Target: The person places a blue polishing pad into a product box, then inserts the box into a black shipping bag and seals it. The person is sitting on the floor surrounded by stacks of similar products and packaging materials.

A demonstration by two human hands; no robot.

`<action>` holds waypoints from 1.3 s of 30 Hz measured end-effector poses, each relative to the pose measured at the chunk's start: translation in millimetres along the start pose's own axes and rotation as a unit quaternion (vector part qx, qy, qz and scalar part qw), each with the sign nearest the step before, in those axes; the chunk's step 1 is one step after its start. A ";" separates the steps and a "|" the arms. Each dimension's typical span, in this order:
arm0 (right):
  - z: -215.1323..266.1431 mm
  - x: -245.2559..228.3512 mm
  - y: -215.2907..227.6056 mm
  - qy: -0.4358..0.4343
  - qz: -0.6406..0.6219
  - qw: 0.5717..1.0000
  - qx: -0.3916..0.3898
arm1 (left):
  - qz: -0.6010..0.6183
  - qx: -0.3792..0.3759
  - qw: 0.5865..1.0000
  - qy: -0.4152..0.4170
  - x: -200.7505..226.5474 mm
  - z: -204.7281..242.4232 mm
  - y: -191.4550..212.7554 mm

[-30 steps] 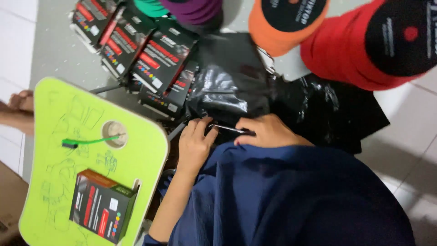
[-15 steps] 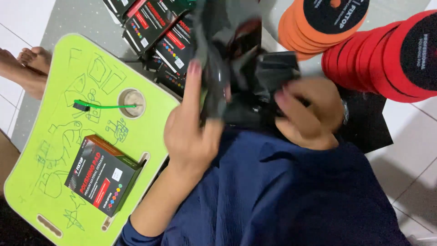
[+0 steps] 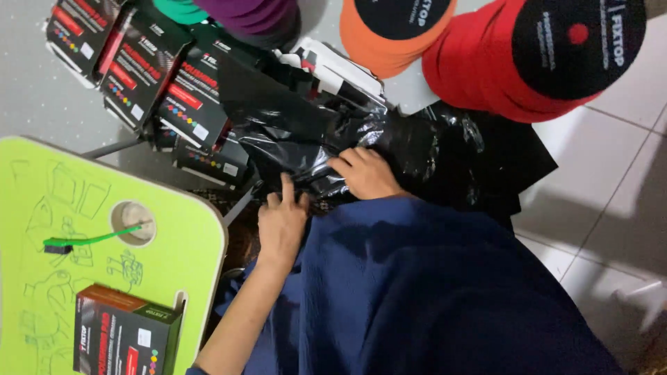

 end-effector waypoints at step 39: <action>-216.1 -390.6 131.6 0.404 -0.370 0.835 0.052 | -0.100 0.292 0.779 0.546 -212.8 266.8 274.4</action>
Point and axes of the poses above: each hand's wrist, its own z-axis away from the middle knuckle, its own y-axis out of the back of the hand, x = y × z, the point moved 9 cm from there along -z, towards the middle knuckle, and after that the axes turned 3 degrees about x, right-handed, at the moved point
